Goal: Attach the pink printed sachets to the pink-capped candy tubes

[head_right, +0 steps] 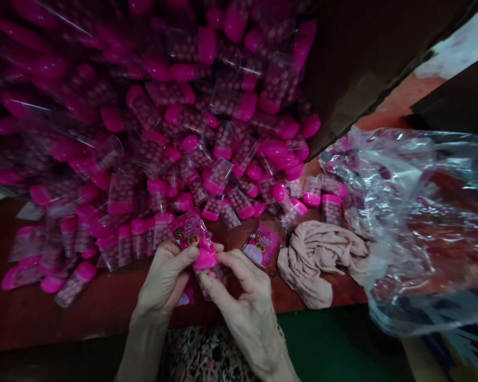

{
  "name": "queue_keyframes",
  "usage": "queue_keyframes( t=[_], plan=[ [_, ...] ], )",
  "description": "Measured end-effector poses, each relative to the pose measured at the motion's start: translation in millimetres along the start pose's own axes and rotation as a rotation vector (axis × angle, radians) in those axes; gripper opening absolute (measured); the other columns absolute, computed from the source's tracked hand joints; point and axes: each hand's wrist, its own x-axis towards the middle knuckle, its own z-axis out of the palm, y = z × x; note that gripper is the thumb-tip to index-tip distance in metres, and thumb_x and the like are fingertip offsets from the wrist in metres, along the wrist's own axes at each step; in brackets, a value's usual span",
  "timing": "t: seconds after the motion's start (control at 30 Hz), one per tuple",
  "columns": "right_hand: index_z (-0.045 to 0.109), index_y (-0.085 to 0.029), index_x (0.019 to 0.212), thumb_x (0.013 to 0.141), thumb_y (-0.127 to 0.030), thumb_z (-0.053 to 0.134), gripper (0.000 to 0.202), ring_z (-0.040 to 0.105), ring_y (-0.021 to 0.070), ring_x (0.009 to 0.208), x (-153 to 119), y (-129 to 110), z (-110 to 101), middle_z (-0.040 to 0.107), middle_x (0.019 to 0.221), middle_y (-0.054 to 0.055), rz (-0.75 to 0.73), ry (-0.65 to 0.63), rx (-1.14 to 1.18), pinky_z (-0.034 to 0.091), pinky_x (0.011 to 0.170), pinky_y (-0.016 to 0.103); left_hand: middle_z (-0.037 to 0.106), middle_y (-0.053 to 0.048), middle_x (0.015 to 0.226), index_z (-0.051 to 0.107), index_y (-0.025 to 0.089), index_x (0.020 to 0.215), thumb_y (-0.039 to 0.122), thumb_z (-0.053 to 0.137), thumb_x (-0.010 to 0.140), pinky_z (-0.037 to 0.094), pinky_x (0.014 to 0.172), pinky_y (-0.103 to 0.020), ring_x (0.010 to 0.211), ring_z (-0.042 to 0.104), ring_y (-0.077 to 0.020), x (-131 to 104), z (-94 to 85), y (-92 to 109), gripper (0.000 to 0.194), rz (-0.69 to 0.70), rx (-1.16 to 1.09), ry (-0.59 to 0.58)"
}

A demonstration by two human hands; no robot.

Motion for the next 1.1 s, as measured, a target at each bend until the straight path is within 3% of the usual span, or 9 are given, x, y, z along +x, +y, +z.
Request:
queue_keyframes(
  t=[0.13, 0.23, 0.33, 0.43, 0.6, 0.7, 0.9, 0.97, 1.1],
  plan=[
    [0.067, -0.022, 0.093, 0.076, -0.027, 0.068, 0.018, 0.064, 0.0154, 0.073, 0, 3, 1, 0.067, 0.087, 0.001, 0.108, -0.046, 0.114, 0.055, 0.067, 0.029, 0.072, -0.01, 0.067, 0.066, 0.013, 0.057, 0.036, 0.08, 0.055, 0.051, 0.071, -0.036, 0.071, 0.067, -0.0243, 0, -2.4, -4, 0.027, 0.033, -0.043, 0.099],
    [0.065, -0.022, 0.093, 0.075, -0.027, 0.069, 0.02, 0.064, 0.0144, 0.069, -1, 5, 4, 0.068, 0.084, 0.001, 0.159, -0.045, 0.191, 0.055, 0.064, 0.028, 0.073, -0.012, 0.075, 0.07, 0.012, 0.063, 0.035, 0.074, 0.064, 0.05, 0.072, -0.034, 0.076, 0.066, -0.0239, -1, -3.1, -5, 0.024, 0.022, -0.001, -0.016],
    [0.065, -0.022, 0.09, 0.073, -0.026, 0.07, 0.018, 0.064, 0.013, 0.067, -1, 4, 5, 0.068, 0.081, 0.0, 0.188, -0.019, 0.22, 0.055, 0.063, 0.026, 0.073, -0.012, 0.074, 0.073, 0.011, 0.071, 0.029, 0.069, 0.07, 0.049, 0.06, -0.029, 0.063, 0.064, -0.0187, -2, -0.5, -6, 0.018, -0.001, 0.01, -0.09],
    [0.067, -0.023, 0.088, 0.074, -0.024, 0.07, 0.014, 0.064, 0.0113, 0.066, 0, 4, 5, 0.068, 0.079, -0.001, 0.17, -0.004, 0.228, 0.055, 0.062, 0.023, 0.071, -0.01, 0.068, 0.074, 0.011, 0.077, 0.026, 0.07, 0.069, 0.043, 0.046, -0.022, 0.049, 0.056, -0.012, -1, 1.9, -8, 0.017, -0.039, 0.024, -0.056],
    [0.069, -0.023, 0.085, 0.072, -0.022, 0.072, 0.013, 0.064, 0.0106, 0.063, 5, 5, 2, 0.067, 0.076, -0.002, 0.17, -0.005, 0.327, 0.056, 0.061, 0.021, 0.07, -0.009, 0.066, 0.073, 0.011, 0.085, 0.031, 0.072, 0.066, 0.037, 0.039, -0.019, 0.043, 0.048, -0.0079, 2, 1.8, -15, 0.028, -0.08, -0.002, -0.049],
    [0.068, -0.023, 0.085, 0.072, -0.022, 0.071, 0.013, 0.063, 0.0106, 0.055, 6, 4, 2, 0.066, 0.067, -0.003, 0.239, -0.056, 0.415, 0.057, 0.057, 0.024, 0.068, -0.008, 0.06, 0.073, 0.01, 0.076, 0.036, 0.074, 0.063, 0.034, 0.036, -0.019, 0.039, 0.045, -0.0072, 2, 3.7, -17, 0.029, -0.076, 0.002, -0.01],
    [0.068, -0.023, 0.087, 0.074, -0.016, 0.068, 0.014, 0.064, 0.0122, 0.081, 3, 0, 5, 0.068, 0.086, -0.001, -0.074, 0.096, 0.042, 0.053, 0.073, 0.022, 0.063, -0.003, 0.05, 0.07, 0.013, 0.066, 0.031, 0.076, 0.061, 0.038, 0.046, -0.023, 0.043, 0.048, -0.0098, -3, 8.1, -14, 0.02, -0.082, -0.001, 0.118],
    [0.067, -0.022, 0.087, 0.075, -0.015, 0.068, 0.014, 0.064, 0.0128, 0.082, 2, -1, 5, 0.068, 0.086, 0.0, -0.124, 0.099, -0.034, 0.052, 0.075, 0.023, 0.063, -0.003, 0.051, 0.071, 0.013, 0.069, 0.03, 0.074, 0.063, 0.038, 0.047, -0.024, 0.043, 0.048, -0.0103, -4, 6.3, -13, 0.019, -0.095, 0.021, 0.095],
    [0.068, -0.022, 0.085, 0.075, -0.02, 0.068, 0.01, 0.065, 0.0143, 0.079, 1, 0, 4, 0.068, 0.085, 0.0, -0.045, 0.053, 0.042, 0.054, 0.071, 0.025, 0.069, -0.007, 0.065, 0.073, 0.013, 0.079, 0.031, 0.071, 0.066, 0.038, 0.049, -0.025, 0.05, 0.054, -0.0131, -2, -0.3, -9, 0.023, -0.1, 0.057, -0.076]
  ],
)
